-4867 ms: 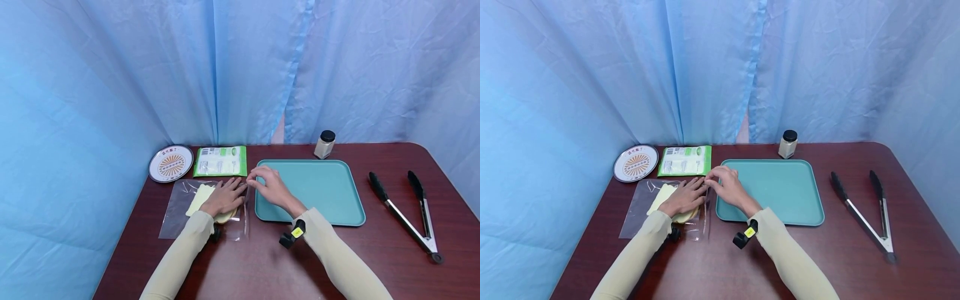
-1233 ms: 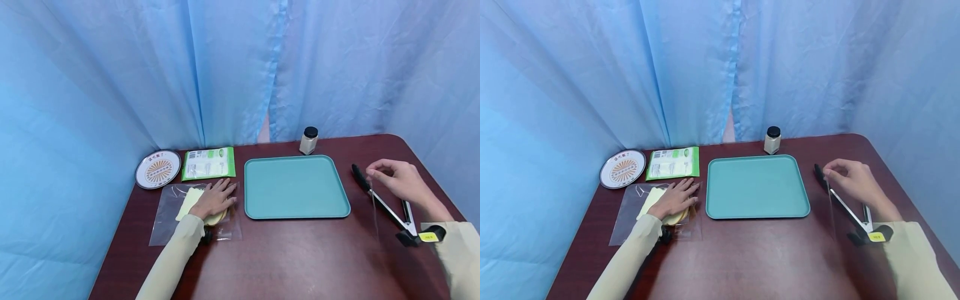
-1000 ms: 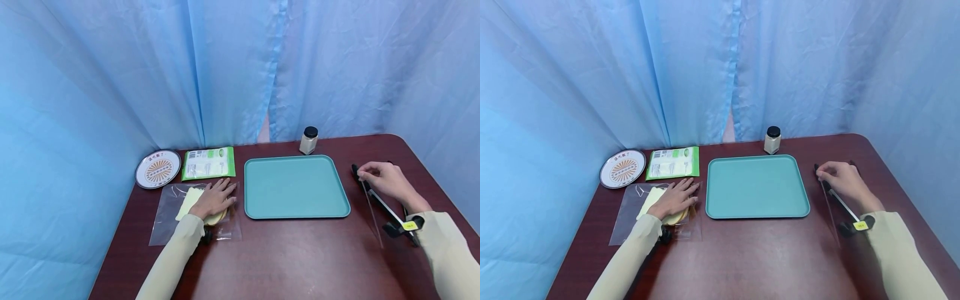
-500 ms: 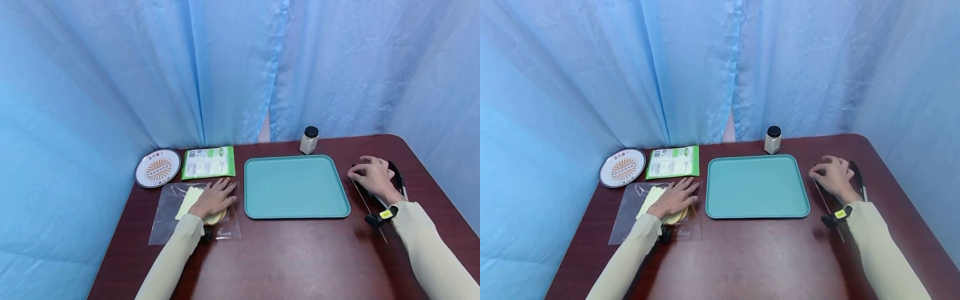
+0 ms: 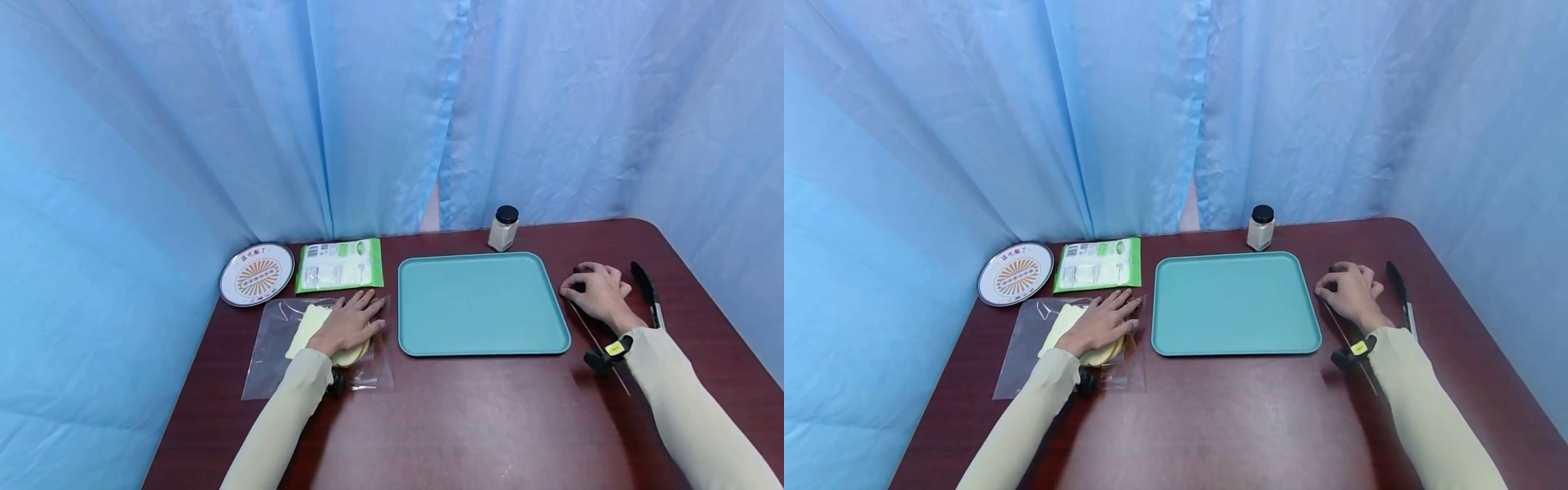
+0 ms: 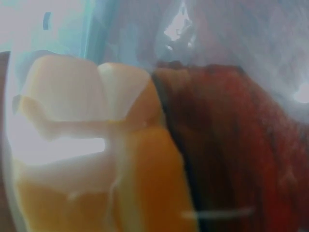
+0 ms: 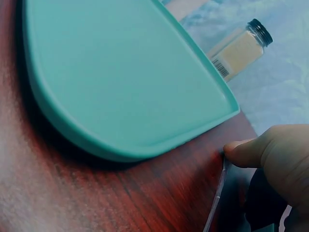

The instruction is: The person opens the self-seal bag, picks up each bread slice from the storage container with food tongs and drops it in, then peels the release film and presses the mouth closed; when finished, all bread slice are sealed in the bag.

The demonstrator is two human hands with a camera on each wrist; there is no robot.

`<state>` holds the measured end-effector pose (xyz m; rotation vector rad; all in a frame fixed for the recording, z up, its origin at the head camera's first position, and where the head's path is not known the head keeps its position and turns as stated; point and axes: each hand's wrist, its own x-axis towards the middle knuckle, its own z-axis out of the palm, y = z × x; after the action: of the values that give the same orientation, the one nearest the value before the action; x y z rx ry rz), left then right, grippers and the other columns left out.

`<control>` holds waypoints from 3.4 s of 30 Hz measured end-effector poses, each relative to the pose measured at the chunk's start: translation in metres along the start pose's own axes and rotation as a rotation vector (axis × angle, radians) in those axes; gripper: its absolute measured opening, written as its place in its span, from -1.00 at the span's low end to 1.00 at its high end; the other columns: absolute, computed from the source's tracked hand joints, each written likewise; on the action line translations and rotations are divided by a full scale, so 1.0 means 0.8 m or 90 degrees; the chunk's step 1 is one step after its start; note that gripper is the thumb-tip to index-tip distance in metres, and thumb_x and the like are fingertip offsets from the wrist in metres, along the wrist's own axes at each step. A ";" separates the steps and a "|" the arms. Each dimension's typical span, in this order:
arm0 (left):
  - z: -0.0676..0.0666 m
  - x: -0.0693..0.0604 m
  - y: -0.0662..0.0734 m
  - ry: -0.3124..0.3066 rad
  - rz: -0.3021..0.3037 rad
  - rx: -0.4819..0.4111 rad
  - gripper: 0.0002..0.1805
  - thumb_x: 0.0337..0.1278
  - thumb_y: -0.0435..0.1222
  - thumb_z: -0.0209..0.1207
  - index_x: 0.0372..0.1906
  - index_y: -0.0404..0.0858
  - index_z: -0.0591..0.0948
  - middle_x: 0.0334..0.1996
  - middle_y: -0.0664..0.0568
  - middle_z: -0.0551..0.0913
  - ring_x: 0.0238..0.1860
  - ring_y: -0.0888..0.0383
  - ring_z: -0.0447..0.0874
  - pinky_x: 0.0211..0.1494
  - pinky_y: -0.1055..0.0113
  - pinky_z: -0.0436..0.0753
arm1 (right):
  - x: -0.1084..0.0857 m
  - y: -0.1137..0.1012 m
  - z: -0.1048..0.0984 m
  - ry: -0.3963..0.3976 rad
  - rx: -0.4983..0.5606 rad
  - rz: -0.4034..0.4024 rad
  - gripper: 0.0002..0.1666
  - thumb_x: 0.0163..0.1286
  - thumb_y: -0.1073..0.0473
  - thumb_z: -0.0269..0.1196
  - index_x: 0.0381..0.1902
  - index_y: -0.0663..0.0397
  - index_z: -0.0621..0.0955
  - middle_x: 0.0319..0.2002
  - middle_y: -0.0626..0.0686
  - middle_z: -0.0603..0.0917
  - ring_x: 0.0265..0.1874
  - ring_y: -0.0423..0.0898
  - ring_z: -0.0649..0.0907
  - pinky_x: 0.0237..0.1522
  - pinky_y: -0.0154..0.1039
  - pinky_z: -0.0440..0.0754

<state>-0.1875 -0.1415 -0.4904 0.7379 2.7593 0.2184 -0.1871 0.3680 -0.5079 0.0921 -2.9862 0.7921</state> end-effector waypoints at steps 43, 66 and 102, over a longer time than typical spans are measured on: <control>-0.041 -0.020 -0.022 0.056 0.010 -0.094 -0.35 0.55 0.06 -0.15 0.59 -0.08 0.17 0.59 -0.19 0.14 0.61 -0.17 0.09 0.60 -0.25 0.09 | -0.053 -0.251 0.046 0.083 0.059 -0.366 -0.74 0.19 0.23 0.47 -0.15 -0.01 0.70 0.20 0.26 0.56 0.20 0.29 0.45 -0.07 0.22 0.31; -0.031 -0.060 -0.076 0.057 0.019 -0.180 -0.38 0.54 0.01 -0.09 0.50 -0.22 0.34 0.52 -0.23 0.29 0.59 -0.23 0.10 0.63 -0.23 0.03 | -0.157 -0.401 0.172 -0.140 -0.235 -0.609 -0.27 0.37 -0.34 0.21 0.36 -0.11 0.46 0.43 0.06 0.41 0.38 0.02 0.44 0.17 0.02 0.51; 0.003 -0.161 -0.089 0.061 -0.122 -0.188 -0.21 0.45 0.15 -0.03 0.56 -0.23 0.20 0.54 -0.25 0.25 0.57 -0.30 0.12 0.54 -0.36 0.11 | -0.144 -0.362 0.192 -0.101 -0.257 -0.527 -0.18 0.34 -0.45 0.13 0.37 -0.11 0.46 0.37 0.02 0.51 0.39 0.11 0.42 0.30 0.17 0.40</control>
<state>-0.1132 -0.2680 -0.4788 0.3950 2.7761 0.6190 -0.0575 0.0460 -0.5057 1.2942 -2.7363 0.0872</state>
